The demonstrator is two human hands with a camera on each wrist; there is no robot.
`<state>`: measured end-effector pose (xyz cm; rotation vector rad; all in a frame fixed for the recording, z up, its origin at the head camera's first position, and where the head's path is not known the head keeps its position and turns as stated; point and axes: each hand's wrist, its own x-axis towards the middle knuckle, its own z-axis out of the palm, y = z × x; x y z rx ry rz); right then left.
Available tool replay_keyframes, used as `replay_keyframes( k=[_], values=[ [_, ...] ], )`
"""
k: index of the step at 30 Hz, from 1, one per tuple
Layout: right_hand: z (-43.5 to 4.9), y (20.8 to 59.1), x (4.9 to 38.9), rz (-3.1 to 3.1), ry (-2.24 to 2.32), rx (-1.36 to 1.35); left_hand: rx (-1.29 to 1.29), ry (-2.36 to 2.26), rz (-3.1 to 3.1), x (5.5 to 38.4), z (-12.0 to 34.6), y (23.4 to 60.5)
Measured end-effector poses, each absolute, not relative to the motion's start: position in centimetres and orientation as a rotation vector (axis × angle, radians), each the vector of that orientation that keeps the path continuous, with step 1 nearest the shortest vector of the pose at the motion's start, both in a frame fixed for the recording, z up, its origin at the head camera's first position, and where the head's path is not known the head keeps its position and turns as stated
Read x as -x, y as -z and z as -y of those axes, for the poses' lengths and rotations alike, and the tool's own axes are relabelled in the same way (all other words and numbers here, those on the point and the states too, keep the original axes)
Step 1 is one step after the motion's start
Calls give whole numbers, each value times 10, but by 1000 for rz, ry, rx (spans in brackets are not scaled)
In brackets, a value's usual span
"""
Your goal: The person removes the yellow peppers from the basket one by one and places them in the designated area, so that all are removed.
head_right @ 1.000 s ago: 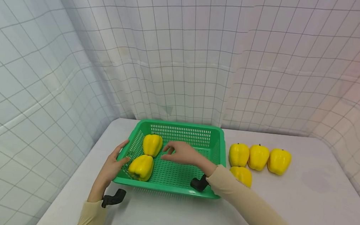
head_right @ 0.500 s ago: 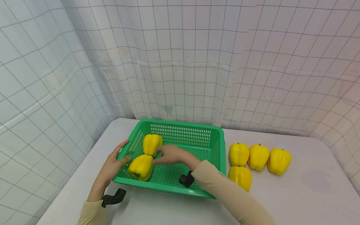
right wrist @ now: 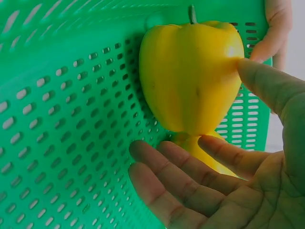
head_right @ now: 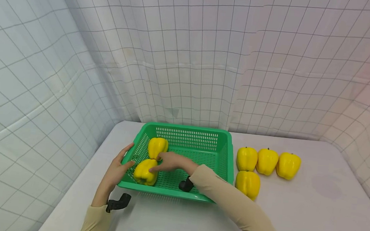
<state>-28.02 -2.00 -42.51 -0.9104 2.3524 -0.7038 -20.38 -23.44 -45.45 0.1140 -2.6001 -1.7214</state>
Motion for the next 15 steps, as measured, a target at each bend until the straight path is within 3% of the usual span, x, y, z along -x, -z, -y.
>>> replay_keyframes(
  k=[15],
  values=[
    [34, 434, 280, -2196, 831, 741, -127, 1717, 2602, 184, 218, 420]
  ],
)
